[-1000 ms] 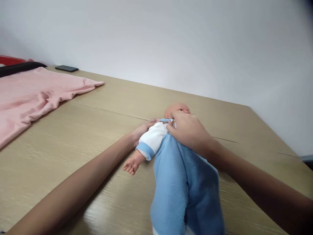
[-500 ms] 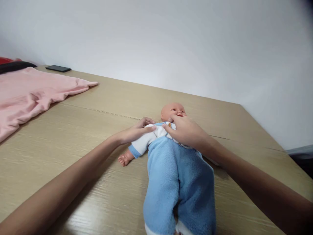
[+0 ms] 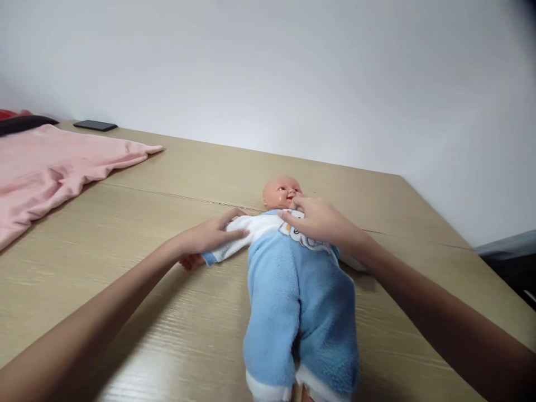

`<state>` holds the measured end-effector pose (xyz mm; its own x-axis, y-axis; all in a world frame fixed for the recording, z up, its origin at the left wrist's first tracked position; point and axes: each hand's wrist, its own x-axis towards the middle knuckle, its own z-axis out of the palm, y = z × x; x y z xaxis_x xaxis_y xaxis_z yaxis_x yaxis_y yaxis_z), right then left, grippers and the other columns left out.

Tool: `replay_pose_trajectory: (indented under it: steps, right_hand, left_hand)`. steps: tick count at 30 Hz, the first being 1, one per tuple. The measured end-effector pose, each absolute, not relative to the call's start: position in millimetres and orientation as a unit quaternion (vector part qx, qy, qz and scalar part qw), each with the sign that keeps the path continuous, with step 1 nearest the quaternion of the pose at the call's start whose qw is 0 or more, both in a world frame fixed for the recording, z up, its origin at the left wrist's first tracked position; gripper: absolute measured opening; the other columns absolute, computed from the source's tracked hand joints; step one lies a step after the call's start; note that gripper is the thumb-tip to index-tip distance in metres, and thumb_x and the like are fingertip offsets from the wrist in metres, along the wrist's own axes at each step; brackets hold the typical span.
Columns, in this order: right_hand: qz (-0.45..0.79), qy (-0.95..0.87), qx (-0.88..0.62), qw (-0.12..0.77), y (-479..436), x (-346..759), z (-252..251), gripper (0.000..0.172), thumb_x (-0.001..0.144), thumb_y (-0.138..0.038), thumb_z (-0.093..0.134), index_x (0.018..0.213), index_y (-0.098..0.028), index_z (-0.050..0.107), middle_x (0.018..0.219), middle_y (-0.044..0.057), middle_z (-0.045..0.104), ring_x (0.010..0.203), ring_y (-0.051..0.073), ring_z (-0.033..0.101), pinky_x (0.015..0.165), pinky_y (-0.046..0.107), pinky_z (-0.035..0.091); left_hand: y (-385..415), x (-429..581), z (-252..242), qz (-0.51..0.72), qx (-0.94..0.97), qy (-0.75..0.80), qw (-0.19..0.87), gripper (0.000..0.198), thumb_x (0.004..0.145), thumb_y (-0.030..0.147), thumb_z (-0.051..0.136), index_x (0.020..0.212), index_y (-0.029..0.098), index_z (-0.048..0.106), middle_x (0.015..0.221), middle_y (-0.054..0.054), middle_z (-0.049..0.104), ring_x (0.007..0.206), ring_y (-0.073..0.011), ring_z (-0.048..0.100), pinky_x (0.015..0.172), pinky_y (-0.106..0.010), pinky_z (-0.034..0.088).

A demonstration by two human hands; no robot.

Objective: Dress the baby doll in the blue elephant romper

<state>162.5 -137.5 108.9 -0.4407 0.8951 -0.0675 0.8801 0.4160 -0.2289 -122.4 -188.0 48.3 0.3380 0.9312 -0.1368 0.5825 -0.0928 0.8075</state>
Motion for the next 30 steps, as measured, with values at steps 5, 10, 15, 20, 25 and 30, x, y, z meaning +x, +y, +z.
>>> replay_pose_trajectory:
  steps: [5,10,15,20,25,30]
  right_hand:
    - [0.389,-0.792,-0.471,-0.012,-134,227,109,0.059,0.099,-0.079,0.062,0.097,-0.022,0.078,0.101,0.007,0.083,0.092,0.027,0.074,0.075,0.033,0.053]
    - [0.427,-0.789,-0.439,0.045,-163,290,93,0.051,0.103,-0.073,0.063,0.113,-0.024,0.076,0.111,0.008,0.081,0.103,0.028,0.075,0.085,0.035,0.059]
    - [0.235,-0.824,-0.484,0.18,-206,315,67,0.031,0.109,-0.052,0.059,0.125,-0.028,0.072,0.13,0.012,0.075,0.125,0.035,0.069,0.11,0.052,0.054]
    - [0.112,-0.822,-0.51,0.227,-222,343,36,0.046,0.101,-0.046,0.069,0.142,-0.026,0.063,0.147,0.017,0.067,0.14,0.043,0.06,0.119,0.066,0.047]
    - [0.17,-0.811,-0.517,0.213,-224,366,16,0.054,0.104,-0.042,0.067,0.154,-0.025,0.055,0.153,0.015,0.066,0.142,0.038,0.063,0.119,0.06,0.052]
    - [0.216,-0.761,-0.54,0.289,-225,368,21,0.049,0.1,-0.044,0.076,0.143,-0.024,0.065,0.136,0.012,0.076,0.119,0.032,0.076,0.1,0.046,0.063]
  left_hand:
    - [-190,-121,41,0.229,0.693,0.561,0.392,0.056,0.095,0.071,0.067,0.131,0.027,0.073,0.128,-0.008,0.082,0.115,-0.0362,0.074,0.101,-0.041,0.055]
    - [-185,-119,29,0.219,0.723,0.566,0.33,0.055,0.099,0.066,0.062,0.135,0.025,0.068,0.137,-0.012,0.077,0.124,-0.0393,0.07,0.11,-0.05,0.052]
    - [-188,-87,38,0.321,0.745,0.56,0.165,0.048,0.095,0.036,0.061,0.14,0.018,0.061,0.146,-0.017,0.068,0.141,-0.0403,0.056,0.122,-0.058,0.043]
    - [-198,-14,72,0.382,0.818,0.401,0.154,0.026,0.108,0.03,0.056,0.129,0.022,0.069,0.134,-0.012,0.073,0.13,-0.0321,0.063,0.116,-0.048,0.047]
    - [-175,46,70,0.268,0.887,0.346,0.145,0.021,0.099,0.033,0.075,0.117,0.022,0.075,0.119,-0.013,0.078,0.117,-0.0368,0.067,0.105,-0.051,0.049]
    - [-156,66,54,0.193,0.905,0.371,0.086,0.017,0.103,0.034,0.072,0.106,0.019,0.077,0.105,-0.015,0.08,0.103,-0.0373,0.069,0.095,-0.05,0.049]
